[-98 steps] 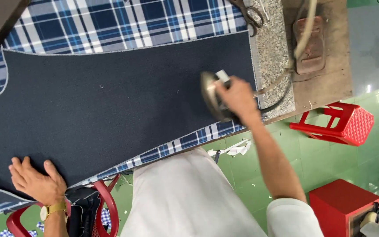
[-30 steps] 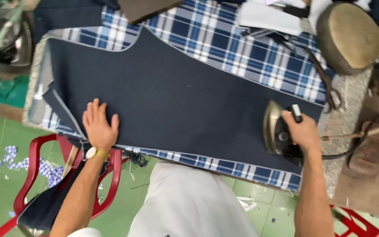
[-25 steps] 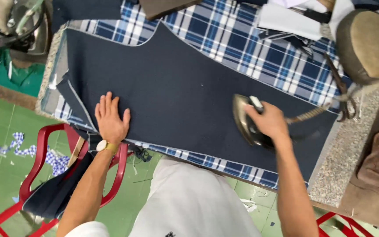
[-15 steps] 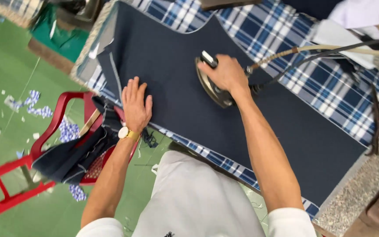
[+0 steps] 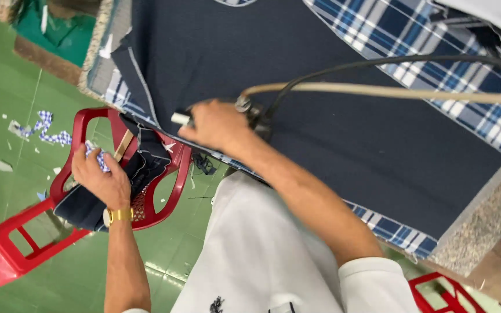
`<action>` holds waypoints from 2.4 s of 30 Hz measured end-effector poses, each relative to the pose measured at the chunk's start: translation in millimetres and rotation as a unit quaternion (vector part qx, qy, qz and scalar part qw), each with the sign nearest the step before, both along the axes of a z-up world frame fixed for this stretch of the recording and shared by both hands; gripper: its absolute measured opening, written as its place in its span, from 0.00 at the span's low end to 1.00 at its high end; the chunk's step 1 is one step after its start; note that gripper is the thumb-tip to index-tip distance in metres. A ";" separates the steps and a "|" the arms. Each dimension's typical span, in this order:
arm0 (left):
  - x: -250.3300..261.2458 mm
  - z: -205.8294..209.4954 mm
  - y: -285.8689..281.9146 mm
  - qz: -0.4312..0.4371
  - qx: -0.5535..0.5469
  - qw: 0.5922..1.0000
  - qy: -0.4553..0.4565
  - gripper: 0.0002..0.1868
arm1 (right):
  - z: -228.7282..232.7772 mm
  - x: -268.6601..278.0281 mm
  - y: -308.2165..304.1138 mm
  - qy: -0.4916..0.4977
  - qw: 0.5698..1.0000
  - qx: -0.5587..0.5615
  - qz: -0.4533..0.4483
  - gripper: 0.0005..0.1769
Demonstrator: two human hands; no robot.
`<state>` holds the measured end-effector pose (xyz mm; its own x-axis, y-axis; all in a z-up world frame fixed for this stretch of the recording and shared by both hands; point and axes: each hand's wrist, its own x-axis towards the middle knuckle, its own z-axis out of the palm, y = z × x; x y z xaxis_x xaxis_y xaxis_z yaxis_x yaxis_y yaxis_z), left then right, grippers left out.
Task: The person irons a dark blue garment piece on a plaid-covered table using a steam iron and a pressing block. They repeatedly smooth, fold, and press the fabric, then place the finished piece on a red chair.
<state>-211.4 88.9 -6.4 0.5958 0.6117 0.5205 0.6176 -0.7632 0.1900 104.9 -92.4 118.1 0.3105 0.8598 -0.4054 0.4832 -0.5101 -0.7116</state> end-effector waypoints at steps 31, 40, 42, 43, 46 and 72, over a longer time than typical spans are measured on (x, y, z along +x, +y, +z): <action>252.9 4.2 -144.5 -0.294 -0.055 0.953 0.044 0.16 | -26.1 76.1 -630.1 -0.096 0.717 -0.222 -0.653 0.38; 253.7 -5.7 -136.4 -0.256 -0.058 0.963 0.059 0.16 | -0.9 70.2 -555.6 -0.085 0.771 -0.277 -0.567 0.40; 254.5 -18.5 -122.4 -0.283 -0.015 0.958 0.042 0.14 | 24.8 66.6 -497.6 -0.059 0.823 -0.211 -0.524 0.34; 252.5 -16.2 -124.1 -0.265 -0.009 0.963 0.041 0.14 | 28.1 71.0 -471.0 -0.062 0.834 -0.204 -0.510 0.34; 251.0 -7.9 -128.4 -0.241 -0.021 0.968 0.068 0.16 | 46.7 72.2 -389.2 -0.048 0.890 -0.207 -0.404 0.26; 125.8 53.8 -200.3 -0.174 -0.130 0.973 0.077 0.14 | 14.8 190.2 -46.2 -0.037 0.971 -0.094 -0.216 0.34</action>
